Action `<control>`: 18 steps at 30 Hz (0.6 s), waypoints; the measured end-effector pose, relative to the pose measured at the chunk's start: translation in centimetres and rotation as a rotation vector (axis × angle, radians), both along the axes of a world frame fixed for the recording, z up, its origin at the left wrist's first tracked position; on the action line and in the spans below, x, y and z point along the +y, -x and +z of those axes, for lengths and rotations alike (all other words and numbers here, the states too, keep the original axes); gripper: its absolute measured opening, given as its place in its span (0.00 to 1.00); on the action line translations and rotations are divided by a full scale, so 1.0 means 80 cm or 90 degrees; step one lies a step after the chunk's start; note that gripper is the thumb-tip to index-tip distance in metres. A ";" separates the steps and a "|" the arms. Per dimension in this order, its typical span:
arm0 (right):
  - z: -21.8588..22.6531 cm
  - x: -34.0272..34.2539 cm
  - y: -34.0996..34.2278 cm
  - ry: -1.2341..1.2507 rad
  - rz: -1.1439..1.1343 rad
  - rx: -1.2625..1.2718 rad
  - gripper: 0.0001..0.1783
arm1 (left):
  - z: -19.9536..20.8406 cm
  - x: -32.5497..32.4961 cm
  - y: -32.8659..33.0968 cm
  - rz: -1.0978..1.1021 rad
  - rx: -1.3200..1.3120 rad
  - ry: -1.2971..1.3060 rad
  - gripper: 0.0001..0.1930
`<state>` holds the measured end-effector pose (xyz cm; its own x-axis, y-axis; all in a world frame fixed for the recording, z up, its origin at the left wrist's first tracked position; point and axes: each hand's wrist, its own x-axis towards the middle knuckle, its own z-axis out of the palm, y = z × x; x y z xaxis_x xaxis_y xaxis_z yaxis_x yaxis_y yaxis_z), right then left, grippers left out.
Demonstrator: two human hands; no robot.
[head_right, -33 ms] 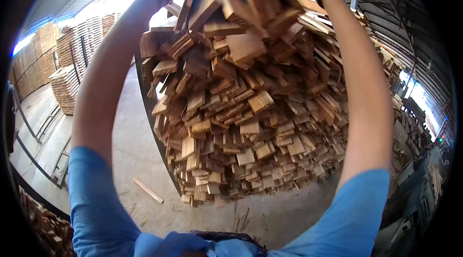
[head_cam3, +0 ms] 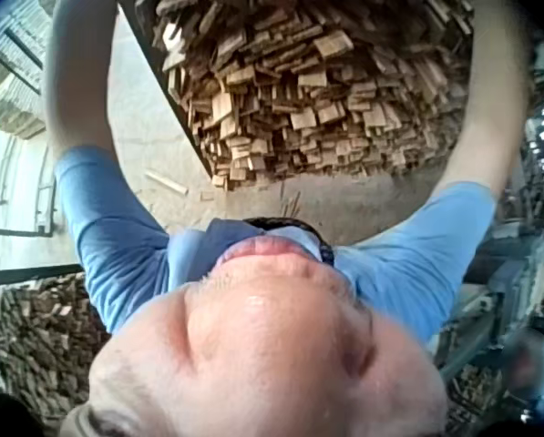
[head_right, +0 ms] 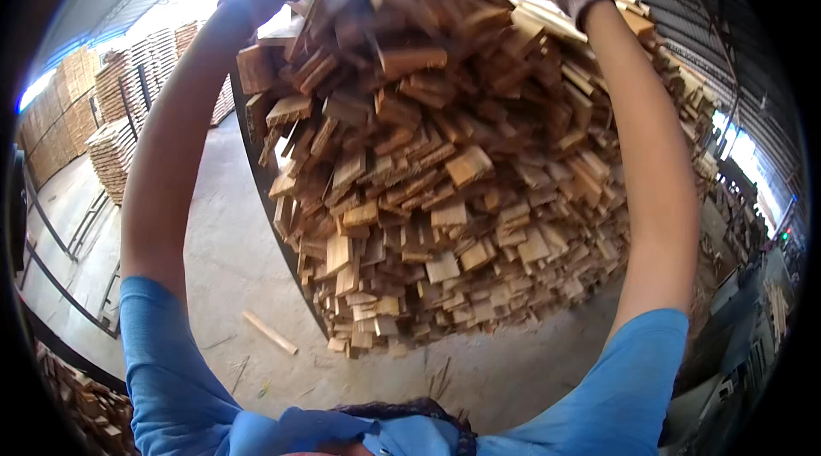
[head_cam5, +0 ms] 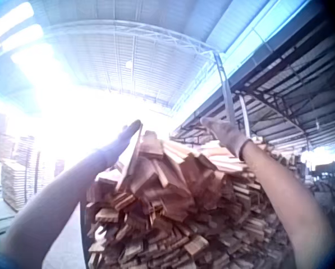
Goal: The person repeatedly picks up bundles of wooden planks from a metal cart and throws them onto a large, growing pile of lumber. The task involves lifting and tossing the wood to organize it into a stack within a warehouse environment.
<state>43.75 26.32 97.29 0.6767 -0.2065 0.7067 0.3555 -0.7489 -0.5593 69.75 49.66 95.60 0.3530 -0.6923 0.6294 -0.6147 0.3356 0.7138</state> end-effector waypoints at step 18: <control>-0.156 0.105 -0.110 0.463 -0.689 -0.223 0.51 | -0.133 -0.052 0.033 0.160 -0.516 0.387 0.27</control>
